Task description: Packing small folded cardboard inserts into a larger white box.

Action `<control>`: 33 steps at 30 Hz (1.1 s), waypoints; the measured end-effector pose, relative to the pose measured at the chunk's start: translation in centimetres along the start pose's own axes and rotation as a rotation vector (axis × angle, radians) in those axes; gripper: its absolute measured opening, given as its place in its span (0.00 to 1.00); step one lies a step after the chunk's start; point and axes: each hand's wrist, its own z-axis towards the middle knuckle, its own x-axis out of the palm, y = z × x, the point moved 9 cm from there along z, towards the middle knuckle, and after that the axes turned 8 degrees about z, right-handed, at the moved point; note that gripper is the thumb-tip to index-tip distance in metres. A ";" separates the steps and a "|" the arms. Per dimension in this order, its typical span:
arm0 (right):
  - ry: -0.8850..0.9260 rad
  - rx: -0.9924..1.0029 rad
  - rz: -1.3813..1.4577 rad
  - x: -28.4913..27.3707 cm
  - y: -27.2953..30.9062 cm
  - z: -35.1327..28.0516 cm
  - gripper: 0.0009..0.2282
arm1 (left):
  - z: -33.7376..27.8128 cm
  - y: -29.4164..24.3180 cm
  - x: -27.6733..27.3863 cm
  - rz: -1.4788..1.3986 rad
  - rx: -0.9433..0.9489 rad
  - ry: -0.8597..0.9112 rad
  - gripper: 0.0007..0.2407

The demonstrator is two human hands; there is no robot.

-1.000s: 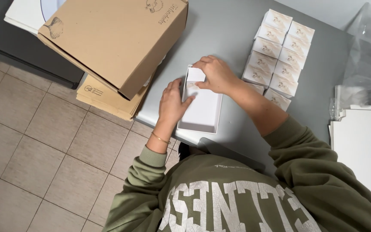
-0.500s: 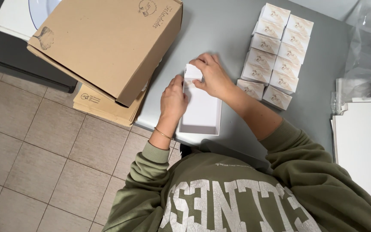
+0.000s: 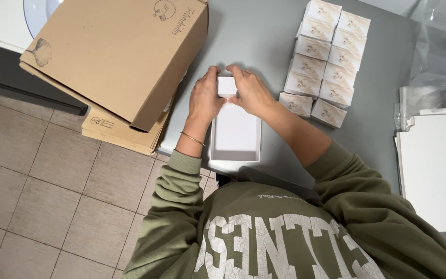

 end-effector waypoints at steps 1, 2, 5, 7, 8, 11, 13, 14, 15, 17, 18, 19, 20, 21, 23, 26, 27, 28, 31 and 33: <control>-0.002 0.002 0.001 -0.6 0.1 -0.4 0.34 | 0.0 -0.3 -0.2 0.001 0.002 0.002 0.30; -0.042 -0.066 0.062 -1.6 0.9 -0.8 0.37 | -0.1 -0.5 -0.4 0.026 0.006 -0.001 0.31; -0.156 -0.151 0.213 -6.2 1.6 -3.6 0.42 | -0.2 -0.7 -0.8 0.046 0.004 -0.014 0.35; -0.232 -0.165 0.300 -9.4 0.4 -6.5 0.43 | -0.3 -0.7 -0.8 0.038 0.002 -0.023 0.36; -0.304 -0.094 0.266 -11.0 -1.5 -8.2 0.41 | -0.3 -0.7 -0.9 0.042 0.002 -0.036 0.38; -0.435 0.021 0.221 -13.8 -6.6 -13.2 0.38 | -0.4 -0.8 -1.1 0.058 0.025 -0.052 0.40; -0.499 0.069 0.209 -14.7 -9.4 -16.3 0.37 | -0.4 -1.1 -1.0 0.072 0.054 -0.052 0.40; -0.519 0.085 0.204 -14.9 -10.4 -17.7 0.37 | -0.4 -1.2 -1.1 0.076 0.065 -0.061 0.41; -0.538 0.100 0.199 -15.0 -11.4 -19.0 0.36 | -0.5 -1.3 -1.1 0.080 0.076 -0.070 0.41; -0.547 0.169 0.158 -14.5 -13.7 -20.8 0.36 | -0.6 -1.5 -1.1 0.096 0.072 -0.052 0.42; -0.551 0.233 0.117 -14.3 -15.1 -21.8 0.35 | -0.7 -1.5 -1.0 0.112 0.063 -0.039 0.42; -0.554 0.237 0.115 -13.8 -16.1 -22.2 0.35 | -0.8 -1.3 -0.9 0.110 0.067 -0.036 0.42; -0.553 0.328 0.100 -13.2 -17.8 -22.9 0.35 | -0.9 -1.3 -1.1 0.111 0.096 -0.065 0.42; -0.556 0.425 0.081 -12.8 -19.5 -24.0 0.34 | -0.8 -1.7 -1.0 0.108 0.132 -0.089 0.42; -0.560 0.463 0.110 -12.1 -21.4 -24.3 0.37 | -1.1 -2.2 -1.3 0.111 0.149 -0.108 0.43; -0.540 0.471 0.139 -11.0 -22.9 -24.1 0.41 | -1.6 -2.9 -2.1 0.118 0.116 -0.111 0.45; -0.518 0.442 0.136 -10.5 -23.0 -23.4 0.43 | -1.7 -2.8 -2.5 0.120 0.068 -0.095 0.46; -0.516 0.438 0.137 -10.6 -22.4 -23.3 0.43 | -1.8 -2.9 -2.6 0.121 0.066 -0.098 0.46; -0.483 0.532 0.096 -10.3 -21.3 -23.1 0.45 | -2.2 -2.8 -3.0 0.134 0.038 -0.104 0.47; -0.576 0.361 -0.180 -11.5 -18.5 -23.3 0.39 | -2.7 -2.5 -3.3 0.137 -0.002 -0.102 0.48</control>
